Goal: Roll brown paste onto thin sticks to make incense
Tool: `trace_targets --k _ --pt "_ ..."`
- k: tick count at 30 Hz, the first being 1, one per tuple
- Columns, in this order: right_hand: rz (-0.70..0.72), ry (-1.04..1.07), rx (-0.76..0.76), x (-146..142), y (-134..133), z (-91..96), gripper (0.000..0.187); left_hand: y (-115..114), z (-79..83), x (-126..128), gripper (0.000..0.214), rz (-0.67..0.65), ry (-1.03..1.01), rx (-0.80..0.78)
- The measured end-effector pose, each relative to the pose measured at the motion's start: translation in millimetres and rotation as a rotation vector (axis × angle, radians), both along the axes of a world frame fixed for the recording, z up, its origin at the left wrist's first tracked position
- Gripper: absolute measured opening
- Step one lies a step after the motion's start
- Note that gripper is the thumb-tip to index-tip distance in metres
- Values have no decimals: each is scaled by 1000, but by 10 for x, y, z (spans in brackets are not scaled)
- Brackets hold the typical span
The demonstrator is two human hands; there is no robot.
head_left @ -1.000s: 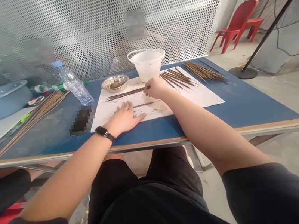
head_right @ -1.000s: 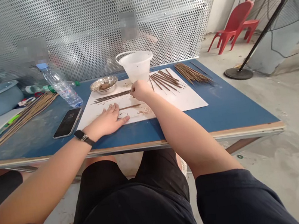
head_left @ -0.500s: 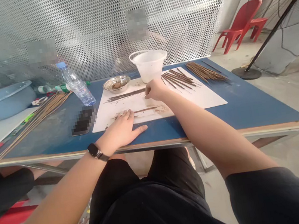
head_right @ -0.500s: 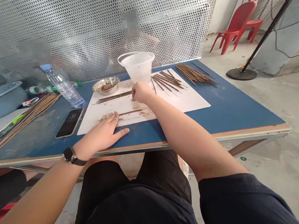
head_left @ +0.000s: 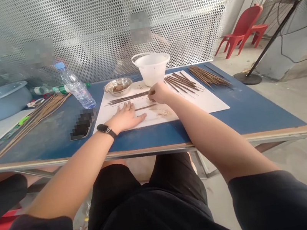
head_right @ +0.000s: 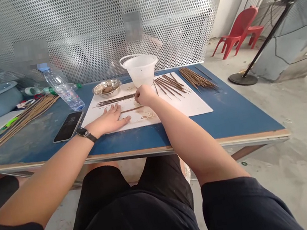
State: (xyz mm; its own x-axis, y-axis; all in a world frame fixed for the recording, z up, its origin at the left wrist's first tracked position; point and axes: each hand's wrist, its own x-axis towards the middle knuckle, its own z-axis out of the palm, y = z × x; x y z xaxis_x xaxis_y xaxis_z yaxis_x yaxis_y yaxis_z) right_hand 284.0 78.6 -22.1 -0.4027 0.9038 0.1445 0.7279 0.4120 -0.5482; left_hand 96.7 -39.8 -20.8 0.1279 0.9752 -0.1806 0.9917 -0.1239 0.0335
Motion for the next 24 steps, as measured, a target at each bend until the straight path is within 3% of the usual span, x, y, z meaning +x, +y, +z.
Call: trace_targets --k 3,6,11,14,20,24 --pt "-24 104 -57 30 -43 42 8 -145 12 -2 109 -23 14 -8" --pt "-48 164 -75 38 -91 84 3 -445 23 36 109 -43 31 28" --pt "-57 123 2 -3 -81 77 19 -800 13 108 105 -27 34 66" --pt "-59 63 52 -21 -38 46 16 -688 -31 89 103 -11 26 84" --pt "-57 38 16 19 -24 58 17 -79 -40 -57 106 66 12 35" --pt "-90 24 29 40 -60 107 13 112 -17 -124 110 76 11 -1"
